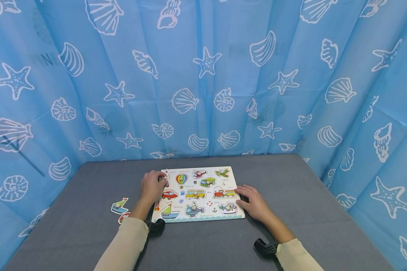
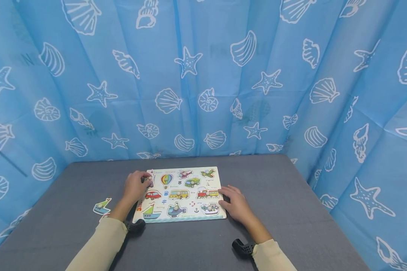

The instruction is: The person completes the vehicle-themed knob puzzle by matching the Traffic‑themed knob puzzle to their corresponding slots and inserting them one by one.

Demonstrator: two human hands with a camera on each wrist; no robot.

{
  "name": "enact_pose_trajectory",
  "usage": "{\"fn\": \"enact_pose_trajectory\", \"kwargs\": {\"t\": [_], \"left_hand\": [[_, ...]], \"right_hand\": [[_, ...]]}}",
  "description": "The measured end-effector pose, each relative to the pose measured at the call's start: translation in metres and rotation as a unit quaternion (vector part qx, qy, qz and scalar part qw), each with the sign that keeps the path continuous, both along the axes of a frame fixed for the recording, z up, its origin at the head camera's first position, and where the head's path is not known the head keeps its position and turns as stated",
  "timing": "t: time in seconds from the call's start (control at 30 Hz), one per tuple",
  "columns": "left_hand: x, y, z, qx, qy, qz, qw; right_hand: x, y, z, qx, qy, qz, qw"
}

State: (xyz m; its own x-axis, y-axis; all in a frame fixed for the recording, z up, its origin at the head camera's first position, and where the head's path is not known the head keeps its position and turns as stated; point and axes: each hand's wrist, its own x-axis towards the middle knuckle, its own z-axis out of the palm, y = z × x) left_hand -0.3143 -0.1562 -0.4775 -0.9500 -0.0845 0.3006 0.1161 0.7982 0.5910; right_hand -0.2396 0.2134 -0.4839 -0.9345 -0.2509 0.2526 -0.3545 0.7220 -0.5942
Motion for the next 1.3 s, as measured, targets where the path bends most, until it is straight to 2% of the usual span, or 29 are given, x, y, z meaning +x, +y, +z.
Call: {"fn": "enact_pose_trajectory", "kwargs": {"t": [0.33,0.63,1.07,1.3], "left_hand": [[0.000,-0.001,-0.004,-0.017,-0.019,0.003,0.9997],[0.004,-0.005,-0.001,-0.033,-0.026,-0.020,0.9989],[0.019,-0.024,0.003,-0.013,-0.012,-0.065,0.9977],[0.036,-0.045,0.014,-0.027,-0.011,-0.076,0.9967]], "right_hand": [[0.000,0.000,0.000,-0.001,-0.007,-0.003,1.000],[0.000,0.001,0.000,-0.002,-0.011,-0.005,1.000],[0.000,0.001,0.000,0.003,-0.003,-0.001,1.000],[-0.001,0.000,0.000,-0.001,0.002,0.004,1.000]]}}
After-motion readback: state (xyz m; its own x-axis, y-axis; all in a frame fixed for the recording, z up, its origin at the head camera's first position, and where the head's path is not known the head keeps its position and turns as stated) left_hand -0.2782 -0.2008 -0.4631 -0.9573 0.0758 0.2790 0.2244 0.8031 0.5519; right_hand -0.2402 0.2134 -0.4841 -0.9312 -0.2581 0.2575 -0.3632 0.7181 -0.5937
